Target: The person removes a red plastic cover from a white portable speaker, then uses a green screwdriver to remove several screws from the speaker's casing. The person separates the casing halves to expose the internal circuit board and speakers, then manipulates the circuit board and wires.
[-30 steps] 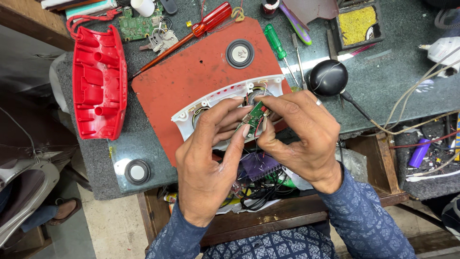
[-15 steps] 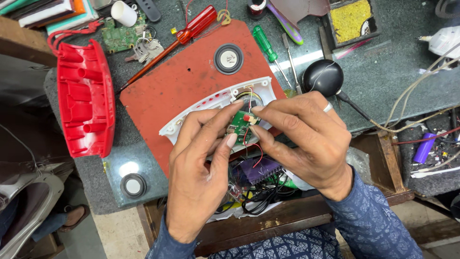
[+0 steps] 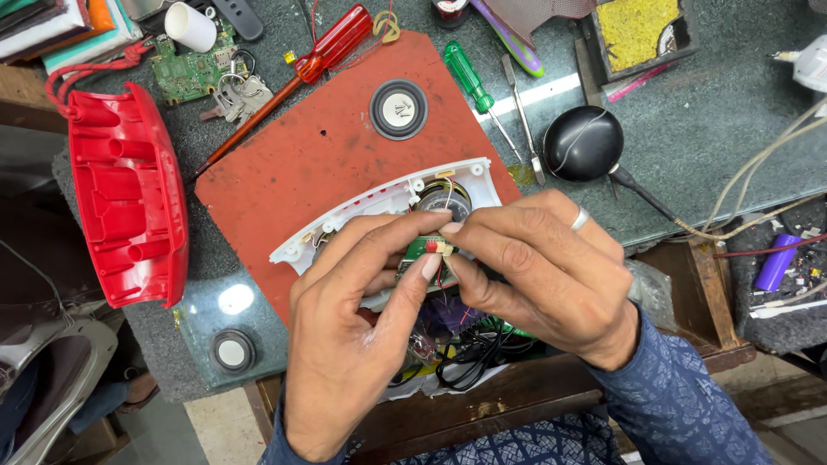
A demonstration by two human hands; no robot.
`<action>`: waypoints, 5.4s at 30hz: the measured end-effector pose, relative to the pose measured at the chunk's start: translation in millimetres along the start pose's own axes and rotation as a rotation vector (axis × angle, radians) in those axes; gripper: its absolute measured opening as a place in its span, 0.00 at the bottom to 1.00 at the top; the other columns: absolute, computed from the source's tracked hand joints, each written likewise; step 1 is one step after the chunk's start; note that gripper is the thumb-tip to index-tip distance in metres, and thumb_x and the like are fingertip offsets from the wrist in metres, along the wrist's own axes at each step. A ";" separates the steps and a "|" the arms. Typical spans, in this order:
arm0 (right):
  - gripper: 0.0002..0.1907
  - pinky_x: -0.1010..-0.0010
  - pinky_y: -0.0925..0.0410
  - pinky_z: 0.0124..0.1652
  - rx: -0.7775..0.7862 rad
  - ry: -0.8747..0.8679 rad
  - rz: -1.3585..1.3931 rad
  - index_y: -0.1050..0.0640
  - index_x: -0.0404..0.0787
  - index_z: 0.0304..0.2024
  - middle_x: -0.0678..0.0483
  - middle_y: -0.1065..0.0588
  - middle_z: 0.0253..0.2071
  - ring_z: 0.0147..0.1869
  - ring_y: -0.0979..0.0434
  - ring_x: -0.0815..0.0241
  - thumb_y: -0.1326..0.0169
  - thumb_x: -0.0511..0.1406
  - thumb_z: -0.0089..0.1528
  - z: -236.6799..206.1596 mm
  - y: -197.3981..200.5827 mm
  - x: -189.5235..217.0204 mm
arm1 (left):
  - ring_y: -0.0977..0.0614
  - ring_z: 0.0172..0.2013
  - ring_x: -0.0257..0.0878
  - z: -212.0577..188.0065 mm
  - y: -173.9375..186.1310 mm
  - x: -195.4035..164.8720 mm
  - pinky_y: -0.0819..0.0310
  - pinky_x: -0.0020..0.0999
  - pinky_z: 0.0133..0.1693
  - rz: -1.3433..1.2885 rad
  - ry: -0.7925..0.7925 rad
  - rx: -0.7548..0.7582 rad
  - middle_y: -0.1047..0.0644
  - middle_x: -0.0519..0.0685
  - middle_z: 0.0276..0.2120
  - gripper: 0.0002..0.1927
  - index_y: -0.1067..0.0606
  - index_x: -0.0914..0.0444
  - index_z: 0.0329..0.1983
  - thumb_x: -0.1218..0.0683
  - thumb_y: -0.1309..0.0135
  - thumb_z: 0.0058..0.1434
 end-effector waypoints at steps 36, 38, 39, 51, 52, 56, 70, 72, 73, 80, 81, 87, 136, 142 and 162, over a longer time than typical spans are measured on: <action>0.16 0.69 0.25 0.39 0.059 -0.062 0.036 0.20 0.33 0.44 0.51 0.21 0.38 0.39 0.19 0.56 0.30 0.27 0.55 7.5 4.6 3.1 | 0.13 0.46 0.35 -10.2 -5.7 15.9 0.15 0.27 0.44 -0.101 -0.032 -0.139 0.18 0.51 0.46 0.13 0.21 0.65 0.47 0.66 0.37 0.59; 0.16 0.69 0.25 0.38 0.062 -0.054 0.024 0.20 0.33 0.44 0.51 0.21 0.38 0.39 0.19 0.56 0.30 0.28 0.56 6.2 4.5 4.1 | 0.13 0.46 0.35 -11.1 -5.1 15.8 0.12 0.26 0.46 -0.091 -0.070 -0.139 0.18 0.51 0.46 0.12 0.21 0.65 0.47 0.66 0.37 0.59; 0.16 0.69 0.26 0.38 0.064 -0.050 0.017 0.20 0.33 0.44 0.51 0.21 0.38 0.39 0.19 0.56 0.30 0.28 0.56 5.6 4.5 4.4 | 0.13 0.46 0.35 -11.4 -4.8 15.8 0.13 0.27 0.46 -0.072 -0.086 -0.141 0.18 0.51 0.45 0.12 0.21 0.65 0.46 0.65 0.36 0.59; 0.17 0.68 0.25 0.40 0.103 -0.079 0.006 0.20 0.35 0.44 0.51 0.21 0.38 0.40 0.19 0.56 0.29 0.31 0.55 -0.1 2.5 4.3 | 0.13 0.43 0.34 -10.7 -1.9 19.7 0.15 0.25 0.42 -0.031 -0.090 -0.115 0.17 0.49 0.42 0.12 0.19 0.63 0.43 0.64 0.34 0.57; 0.17 0.68 0.25 0.40 0.104 -0.080 0.008 0.20 0.35 0.44 0.51 0.21 0.38 0.40 0.19 0.56 0.30 0.31 0.55 -0.1 2.6 4.4 | 0.13 0.43 0.34 -10.7 -1.7 19.7 0.15 0.26 0.42 -0.032 -0.092 -0.112 0.17 0.49 0.42 0.12 0.19 0.63 0.44 0.64 0.34 0.57; 0.17 0.68 0.25 0.40 0.103 -0.081 0.013 0.21 0.35 0.44 0.51 0.20 0.38 0.40 0.19 0.57 0.30 0.31 0.55 0.3 2.9 5.2 | 0.13 0.43 0.34 -11.4 -1.8 20.3 0.14 0.26 0.42 -0.049 -0.097 -0.102 0.17 0.49 0.43 0.12 0.20 0.63 0.44 0.64 0.34 0.58; 0.15 0.68 0.25 0.39 0.091 -0.073 0.031 0.20 0.35 0.43 0.51 0.21 0.37 0.39 0.19 0.58 0.30 0.32 0.56 0.4 1.5 4.7 | 0.12 0.44 0.36 -11.9 -1.5 24.4 0.14 0.28 0.43 -0.042 -0.071 -0.088 0.16 0.49 0.42 0.11 0.19 0.63 0.43 0.62 0.34 0.57; 0.15 0.69 0.25 0.40 0.085 -0.072 0.042 0.20 0.35 0.43 0.51 0.21 0.37 0.39 0.19 0.58 0.30 0.32 0.56 0.9 1.2 4.4 | 0.12 0.44 0.36 -11.6 -0.9 23.6 0.14 0.28 0.44 -0.039 -0.086 -0.088 0.16 0.49 0.42 0.11 0.19 0.63 0.44 0.63 0.34 0.58; 0.15 0.69 0.25 0.39 0.085 -0.073 0.044 0.20 0.35 0.43 0.51 0.21 0.37 0.39 0.19 0.58 0.30 0.32 0.56 1.2 1.2 4.1 | 0.12 0.44 0.36 -11.2 -0.9 23.0 0.15 0.28 0.44 -0.040 -0.098 -0.087 0.16 0.49 0.42 0.11 0.20 0.63 0.44 0.63 0.34 0.58; 0.15 0.68 0.26 0.38 0.092 -0.090 0.057 0.21 0.34 0.43 0.50 0.20 0.37 0.38 0.19 0.57 0.31 0.30 0.55 2.6 0.9 1.2 | 0.12 0.44 0.36 -8.9 -1.0 22.8 0.13 0.26 0.43 -0.090 -0.026 -0.078 0.16 0.50 0.45 0.13 0.19 0.63 0.48 0.63 0.35 0.60; 0.15 0.68 0.27 0.38 0.090 -0.089 0.056 0.21 0.34 0.42 0.50 0.20 0.37 0.38 0.19 0.57 0.31 0.30 0.55 2.8 0.8 0.2 | 0.12 0.44 0.36 -8.6 -0.8 22.4 0.13 0.27 0.44 -0.110 -0.019 -0.074 0.16 0.50 0.46 0.15 0.20 0.63 0.50 0.63 0.36 0.60; 0.12 0.70 0.28 0.39 0.021 -0.159 0.040 0.20 0.32 0.42 0.49 0.21 0.37 0.40 0.19 0.55 0.32 0.28 0.58 2.3 0.1 -8.5 | 0.13 0.48 0.38 -13.0 0.4 20.6 0.14 0.30 0.48 -0.213 0.030 -0.079 0.18 0.52 0.50 0.24 0.26 0.65 0.60 0.63 0.38 0.60; 0.07 0.84 0.33 0.41 -0.492 -0.701 0.166 0.23 0.34 0.52 0.56 0.22 0.43 0.42 0.26 0.73 0.45 0.26 0.72 -88.3 50.9 -37.2 | 0.18 0.41 0.40 -37.5 36.3 11.9 0.22 0.33 0.43 0.322 -0.254 -0.446 0.23 0.52 0.43 0.06 0.23 0.67 0.46 0.63 0.39 0.68; 0.11 0.79 0.30 0.52 -0.335 -0.540 0.075 0.24 0.34 0.57 0.51 0.24 0.51 0.52 0.23 0.66 0.43 0.29 0.72 -64.8 53.0 -25.1 | 0.19 0.35 0.35 -49.1 32.2 33.1 0.25 0.28 0.36 0.214 -0.172 -0.481 0.22 0.50 0.39 0.06 0.23 0.67 0.43 0.63 0.39 0.63; 0.46 0.49 0.38 0.64 0.196 -0.131 -0.025 0.34 0.36 0.67 0.40 0.37 0.68 0.70 0.35 0.37 0.29 0.42 0.52 -5.7 -7.2 28.3 | 0.19 0.33 0.36 -22.2 48.7 23.3 0.25 0.30 0.34 0.210 -0.219 -0.262 0.24 0.49 0.36 0.09 0.20 0.64 0.46 0.61 0.40 0.62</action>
Point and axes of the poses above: each hand's wrist, its own z-axis towards the middle knuckle, its own y-axis out of the back of the hand, x = y × z, the point moved 5 cm from there along z, towards the middle knuckle
